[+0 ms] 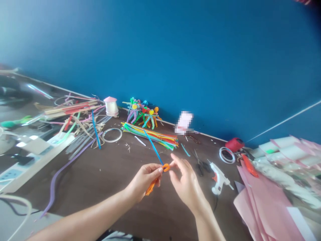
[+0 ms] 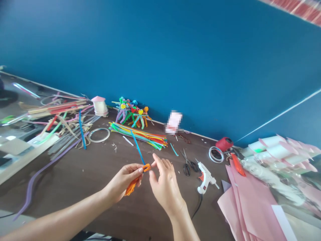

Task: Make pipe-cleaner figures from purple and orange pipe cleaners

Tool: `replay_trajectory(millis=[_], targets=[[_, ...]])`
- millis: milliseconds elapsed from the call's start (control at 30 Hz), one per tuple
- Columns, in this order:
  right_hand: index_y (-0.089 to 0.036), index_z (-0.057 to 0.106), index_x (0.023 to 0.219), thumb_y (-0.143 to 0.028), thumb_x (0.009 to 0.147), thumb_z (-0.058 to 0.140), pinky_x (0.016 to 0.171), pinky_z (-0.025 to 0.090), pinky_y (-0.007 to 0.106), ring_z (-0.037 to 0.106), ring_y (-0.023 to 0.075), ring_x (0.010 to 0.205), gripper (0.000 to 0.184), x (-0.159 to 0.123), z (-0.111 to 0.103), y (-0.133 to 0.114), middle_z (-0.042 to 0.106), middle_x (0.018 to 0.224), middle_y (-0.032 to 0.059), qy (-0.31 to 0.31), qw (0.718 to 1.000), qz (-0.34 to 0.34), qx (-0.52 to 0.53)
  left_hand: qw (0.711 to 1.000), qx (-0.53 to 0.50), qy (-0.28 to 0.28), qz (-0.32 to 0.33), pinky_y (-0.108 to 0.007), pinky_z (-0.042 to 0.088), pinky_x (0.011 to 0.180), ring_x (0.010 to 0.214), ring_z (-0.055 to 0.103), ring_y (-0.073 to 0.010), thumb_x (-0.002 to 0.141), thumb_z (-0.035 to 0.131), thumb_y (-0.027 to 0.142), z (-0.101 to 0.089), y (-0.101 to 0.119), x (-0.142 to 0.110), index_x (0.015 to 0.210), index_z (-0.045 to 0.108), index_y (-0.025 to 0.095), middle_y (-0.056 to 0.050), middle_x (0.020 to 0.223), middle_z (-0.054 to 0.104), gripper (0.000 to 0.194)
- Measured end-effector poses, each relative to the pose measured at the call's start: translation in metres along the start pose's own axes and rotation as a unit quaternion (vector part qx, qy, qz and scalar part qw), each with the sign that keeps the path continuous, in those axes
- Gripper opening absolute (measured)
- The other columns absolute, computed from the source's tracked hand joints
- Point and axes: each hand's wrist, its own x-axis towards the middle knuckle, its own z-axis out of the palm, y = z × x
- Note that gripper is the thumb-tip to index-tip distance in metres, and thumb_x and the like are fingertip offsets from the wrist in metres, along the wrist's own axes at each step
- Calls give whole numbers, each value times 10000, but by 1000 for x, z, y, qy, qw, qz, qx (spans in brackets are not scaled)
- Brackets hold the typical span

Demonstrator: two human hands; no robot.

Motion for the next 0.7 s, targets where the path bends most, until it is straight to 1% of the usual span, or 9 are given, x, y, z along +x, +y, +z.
replay_trajectory(millis=[33, 133, 233, 300, 333, 400, 500, 600, 700], targets=[[-187, 470, 1164, -95, 765, 466, 786, 445, 339, 554, 172, 846, 409, 0, 0, 2, 601, 882, 53, 1, 999, 14, 35, 1000, 26, 1, 2, -180, 314, 438, 425, 450, -57, 664, 620, 421, -2, 1, 0, 752, 581, 109, 31, 529, 506, 327], [-191, 555, 1044, -139, 793, 461, 751, 462, 291, 567, 156, 842, 273, 1, 2, 4, 600, 879, 48, -14, 993, 52, 105, 990, 141, -5, 27, -190, 324, 431, 427, 447, -66, 647, 629, 418, -7, 2, 0, 765, 596, 110, 18, 572, 525, 331], [-196, 614, 919, -192, 768, 538, 710, 460, 259, 585, 149, 774, 169, 5, 5, 0, 619, 788, 19, -49, 991, 66, 102, 959, 276, -36, 62, -193, 325, 440, 446, 433, -77, 683, 592, 390, -9, 4, -2, 761, 640, 114, 8, 561, 529, 291], [-200, 636, 799, -177, 757, 553, 671, 452, 230, 592, 135, 721, 96, 8, 8, -3, 627, 725, -2, -62, 992, 68, 84, 932, 348, -52, 92, -190, 322, 457, 463, 422, -80, 706, 570, 343, -10, 5, -3, 755, 669, 129, 4, 556, 542, 241], [-200, 638, 743, -164, 759, 548, 650, 447, 215, 594, 128, 702, 97, 10, 8, -5, 631, 704, -8, -68, 992, 67, 77, 919, 375, -55, 109, -188, 321, 468, 475, 422, -82, 711, 564, 318, -11, 7, -3, 752, 680, 138, 1, 568, 554, 218], [-202, 637, 691, -143, 767, 533, 618, 439, 195, 600, 119, 679, 142, 11, 9, -6, 642, 689, -14, -75, 993, 64, 71, 897, 416, -59, 138, -186, 322, 492, 501, 432, -87, 706, 567, 283, -12, 9, -3, 766, 694, 157, -5, 605, 576, 188], [-208, 645, 707, -139, 769, 530, 613, 436, 195, 611, 123, 674, 147, 11, 11, -5, 660, 708, -13, -76, 992, 66, 77, 875, 451, -81, 156, -187, 329, 523, 544, 464, -103, 703, 565, 254, -15, 13, -3, 806, 695, 177, -14, 657, 593, 182], [-208, 647, 701, -151, 771, 531, 604, 436, 202, 614, 131, 660, 147, 10, 13, -3, 664, 705, -8, -77, 992, 68, 79, 861, 472, -99, 164, -190, 326, 536, 572, 479, -117, 712, 545, 233, -18, 14, -2, 777, 687, 167, -21, 653, 588, 169], [-212, 650, 713, -157, 769, 538, 582, 433, 196, 609, 127, 639, 137, 9, 16, -2, 655, 680, -11, -75, 993, 61, 72, 856, 479, -94, 169, -190, 312, 518, 553, 462, -115, 718, 527, 230, -19, 12, 0, 713, 675, 152, -21, 625, 577, 167]])
